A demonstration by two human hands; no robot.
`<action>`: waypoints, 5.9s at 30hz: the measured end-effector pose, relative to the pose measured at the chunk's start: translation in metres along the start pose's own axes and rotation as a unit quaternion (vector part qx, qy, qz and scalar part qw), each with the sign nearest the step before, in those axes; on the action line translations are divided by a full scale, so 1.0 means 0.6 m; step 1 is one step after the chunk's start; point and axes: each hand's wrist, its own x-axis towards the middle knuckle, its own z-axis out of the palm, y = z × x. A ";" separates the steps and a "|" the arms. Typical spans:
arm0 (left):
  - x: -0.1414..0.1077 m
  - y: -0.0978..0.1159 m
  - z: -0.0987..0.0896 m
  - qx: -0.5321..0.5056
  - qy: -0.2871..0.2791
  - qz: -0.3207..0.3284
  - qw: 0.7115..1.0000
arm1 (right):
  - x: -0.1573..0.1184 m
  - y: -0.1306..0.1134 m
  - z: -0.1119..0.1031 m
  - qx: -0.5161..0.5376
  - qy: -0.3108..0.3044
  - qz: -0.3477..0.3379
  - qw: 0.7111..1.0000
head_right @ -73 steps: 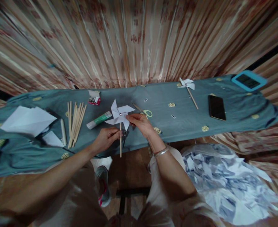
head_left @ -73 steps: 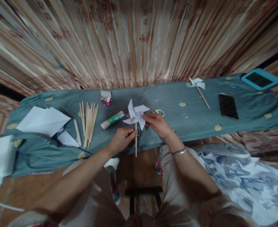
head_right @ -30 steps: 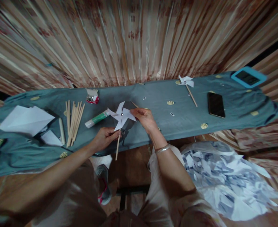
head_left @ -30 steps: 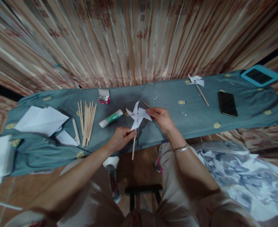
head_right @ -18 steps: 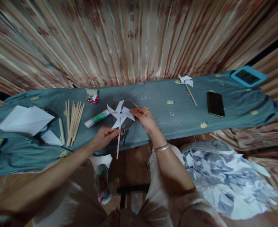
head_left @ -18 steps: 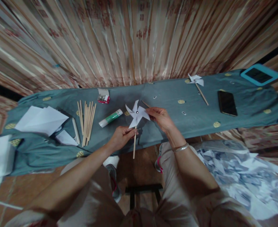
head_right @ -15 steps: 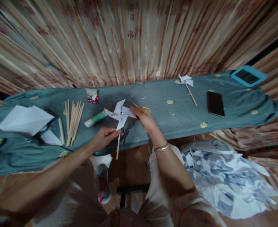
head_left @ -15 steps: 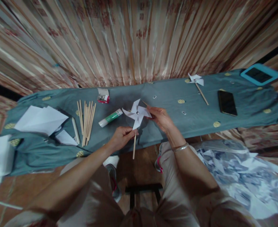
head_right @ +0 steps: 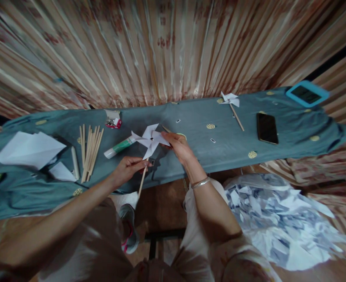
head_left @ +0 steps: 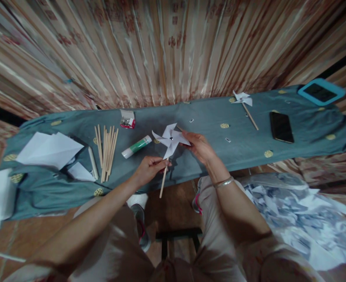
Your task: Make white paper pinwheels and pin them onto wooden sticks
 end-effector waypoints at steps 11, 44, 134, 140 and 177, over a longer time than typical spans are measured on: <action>-0.002 0.005 0.005 -0.036 -0.034 -0.037 0.998 | 0.004 -0.001 0.001 0.037 -0.042 0.011 0.998; 0.006 -0.006 0.002 0.008 0.034 0.013 0.999 | -0.003 0.008 0.018 0.098 -0.014 0.089 0.991; 0.011 -0.012 0.008 -0.010 0.021 0.031 0.999 | -0.006 0.001 0.014 0.050 -0.003 0.028 0.998; 0.010 -0.012 0.010 -0.006 0.013 0.020 1.000 | 0.003 0.011 0.006 0.037 0.003 0.020 0.999; 0.013 -0.015 0.006 -0.007 0.038 0.043 0.998 | -0.005 0.016 0.017 0.060 -0.036 0.070 0.995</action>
